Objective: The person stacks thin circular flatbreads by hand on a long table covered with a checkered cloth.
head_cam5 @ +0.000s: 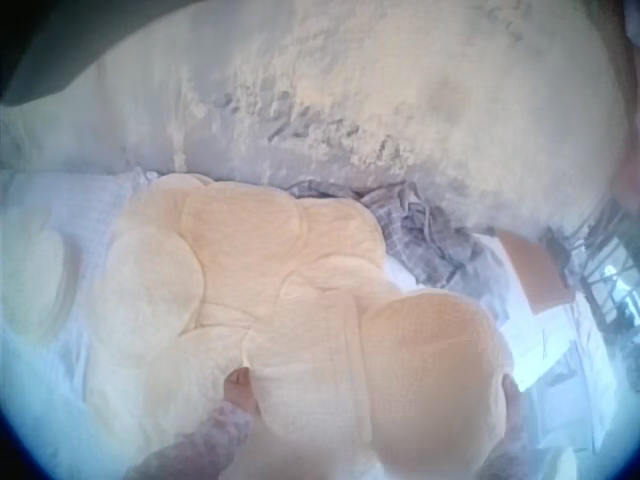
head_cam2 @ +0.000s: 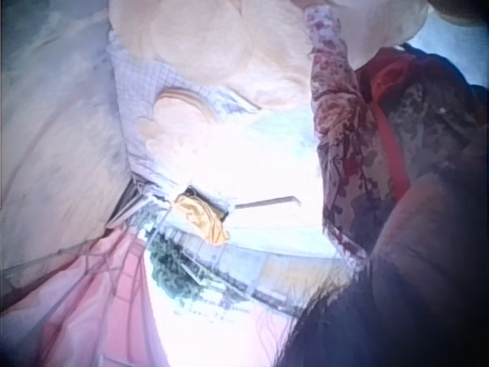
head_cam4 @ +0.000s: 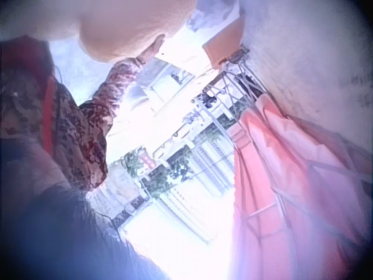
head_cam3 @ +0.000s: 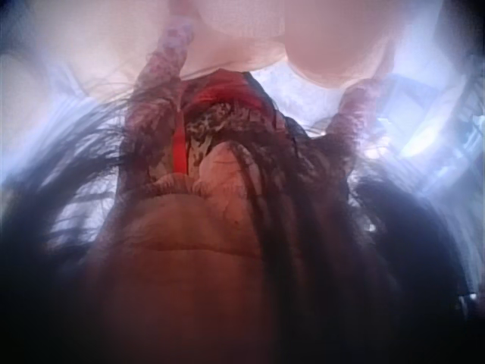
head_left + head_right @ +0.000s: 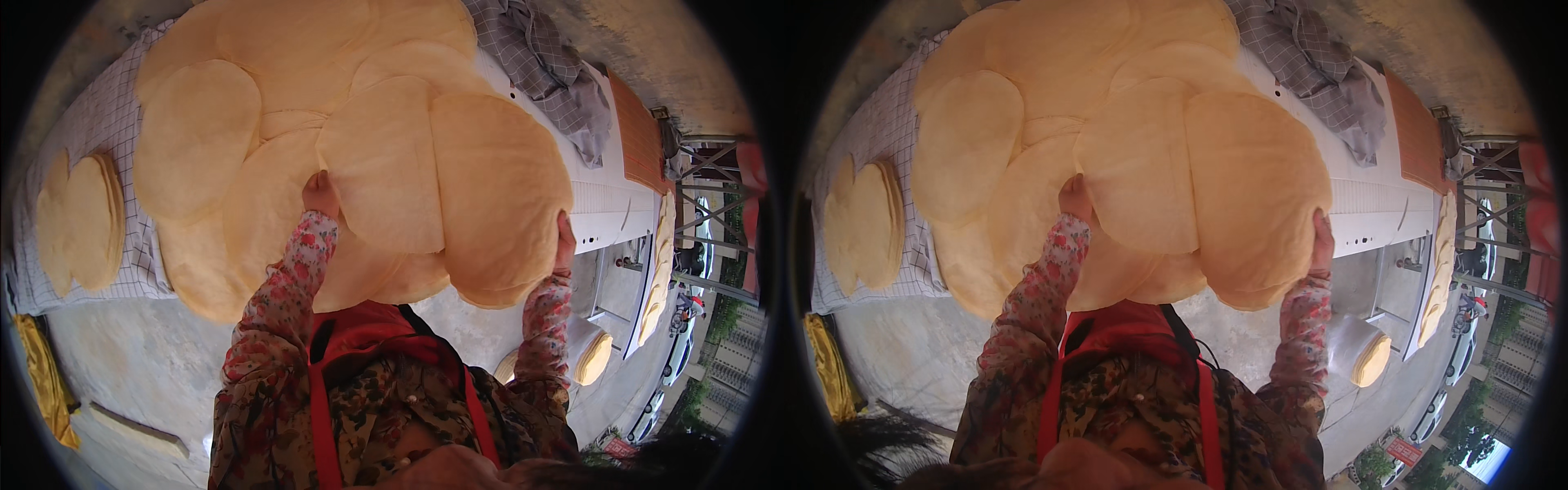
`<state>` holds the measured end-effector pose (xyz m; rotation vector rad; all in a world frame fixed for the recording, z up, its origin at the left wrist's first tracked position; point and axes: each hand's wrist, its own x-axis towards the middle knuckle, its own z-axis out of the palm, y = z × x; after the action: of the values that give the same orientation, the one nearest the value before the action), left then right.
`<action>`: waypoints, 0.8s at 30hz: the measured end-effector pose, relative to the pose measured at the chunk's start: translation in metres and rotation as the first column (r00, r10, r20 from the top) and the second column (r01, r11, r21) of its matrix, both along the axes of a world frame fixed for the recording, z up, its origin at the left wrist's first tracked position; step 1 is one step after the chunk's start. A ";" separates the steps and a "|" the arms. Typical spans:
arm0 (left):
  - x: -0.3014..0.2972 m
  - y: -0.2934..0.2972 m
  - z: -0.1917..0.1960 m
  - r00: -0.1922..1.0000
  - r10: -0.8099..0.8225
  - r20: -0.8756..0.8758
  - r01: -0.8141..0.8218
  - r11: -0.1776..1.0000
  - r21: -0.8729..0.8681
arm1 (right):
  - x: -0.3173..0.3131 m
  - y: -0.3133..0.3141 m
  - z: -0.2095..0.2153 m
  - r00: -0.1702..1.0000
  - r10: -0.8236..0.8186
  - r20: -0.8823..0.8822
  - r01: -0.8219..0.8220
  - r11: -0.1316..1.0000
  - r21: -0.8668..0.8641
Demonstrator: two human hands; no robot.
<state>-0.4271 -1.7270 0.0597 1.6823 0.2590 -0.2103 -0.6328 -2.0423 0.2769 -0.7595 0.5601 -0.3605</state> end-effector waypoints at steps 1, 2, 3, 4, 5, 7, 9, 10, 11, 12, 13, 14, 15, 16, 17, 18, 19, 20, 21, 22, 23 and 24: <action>0.000 0.004 0.013 0.998 -0.064 -0.022 0.064 0.998 -0.006 | -0.013 -0.024 0.034 1.000 -0.016 -0.005 0.016 0.998 -0.067; 0.000 0.004 0.022 0.992 -0.019 -0.125 -0.007 0.979 -0.202 | -0.023 -0.041 0.069 1.000 -0.022 -0.002 0.022 0.992 -0.122; -0.003 -0.005 0.030 0.971 -0.009 -0.240 -0.088 0.917 -0.390 | -0.028 -0.049 0.105 1.000 -0.015 0.006 0.016 0.982 -0.189; -0.005 -0.006 0.037 0.936 -0.007 -0.352 -0.195 0.822 -0.536 | -0.025 -0.052 0.127 1.000 0.006 0.015 -0.002 0.971 -0.239; -0.004 -0.006 0.049 0.920 -0.056 -0.389 -0.191 0.801 -0.567 | -0.015 -0.047 0.145 1.000 -0.017 -0.012 0.013 0.955 -0.297; -0.001 -0.004 0.067 0.878 -0.167 -0.449 -0.178 0.756 -0.630 | 0.013 -0.026 0.169 0.995 -0.079 -0.059 0.048 0.910 -0.413; 0.006 0.000 0.066 0.966 -0.150 -0.212 0.067 0.932 -0.357 | 0.069 0.014 0.145 0.983 -0.095 -0.156 -0.038 0.729 -0.684; 0.008 -0.002 0.064 0.978 -0.186 -0.094 0.166 0.968 -0.189 | 0.093 0.043 0.128 0.971 -0.149 -0.185 -0.035 0.678 -0.734; 0.008 -0.003 0.060 0.982 -0.189 -0.022 0.185 0.975 -0.125 | 0.109 0.056 0.102 0.942 -0.208 -0.262 -0.089 0.598 -0.796; 0.006 -0.006 0.054 0.979 -0.195 0.051 0.198 0.978 -0.062 | 0.120 0.072 0.076 0.948 -0.115 -0.297 -0.169 0.609 -0.775; 0.004 -0.007 0.052 0.971 -0.205 0.122 0.205 0.979 0.005 | 0.125 0.079 0.039 0.924 -0.064 -0.378 -0.293 0.521 -0.802; 0.002 -0.007 0.053 0.970 -0.238 0.045 0.238 0.971 0.004 | 0.132 0.109 0.019 0.908 0.001 -0.418 -0.375 0.443 -0.814; -0.002 -0.007 0.056 0.964 -0.265 -0.029 0.266 0.964 0.003 | 0.133 0.128 -0.011 0.919 0.037 -0.393 -0.391 0.221 -0.894; -0.006 -0.008 0.059 0.950 -0.294 -0.104 0.295 0.955 -0.001 | 0.132 0.147 -0.040 0.933 0.058 -0.354 -0.354 -0.009 -0.935; -0.010 -0.006 0.057 0.947 -0.299 -0.117 0.288 0.952 -0.100 | 0.136 0.171 -0.053 0.889 0.070 -0.452 -0.448 -0.063 -0.892; -0.013 -0.004 0.060 0.942 -0.327 -0.080 0.325 0.945 -0.037 | 0.137 0.190 -0.065 0.835 0.071 -0.545 -0.536 -0.118 -0.836; -0.016 -0.005 0.068 0.931 -0.364 -0.040 0.365 0.931 0.020 | 0.135 0.199 -0.082 0.876 0.044 -0.481 -0.470 -0.152 -0.870; -0.017 -0.005 0.072 0.918 -0.397 -0.002 0.396 0.915 0.083 | 0.134 0.206 -0.095 0.912 0.027 -0.410 -0.399 -0.187 -0.898; -0.020 -0.002 0.074 0.921 -0.382 0.084 0.375 0.923 0.082 | 0.136 0.213 -0.094 0.917 -0.008 -0.398 -0.391 -0.214 -0.895; -0.020 0.001 0.076 0.921 -0.378 0.095 0.378 0.926 0.015 | 0.137 0.216 -0.092 0.914 0.011 -0.407 -0.394 -0.221 -0.892; -0.019 0.003 0.077 0.922 -0.372 0.106 0.379 0.924 -0.051 | 0.137 0.218 -0.089 0.909 0.031 -0.415 -0.398 -0.228 -0.889; -0.019 0.006 0.080 0.923 -0.366 0.119 0.379 0.917 -0.120 | 0.138 0.220 -0.084 0.905 0.049 -0.422 -0.400 -0.236 -0.885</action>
<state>-0.4458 -1.7214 0.1402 1.5844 -0.1502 -0.4235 -0.4952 -1.8224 0.1925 -2.6055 0.1747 -0.2886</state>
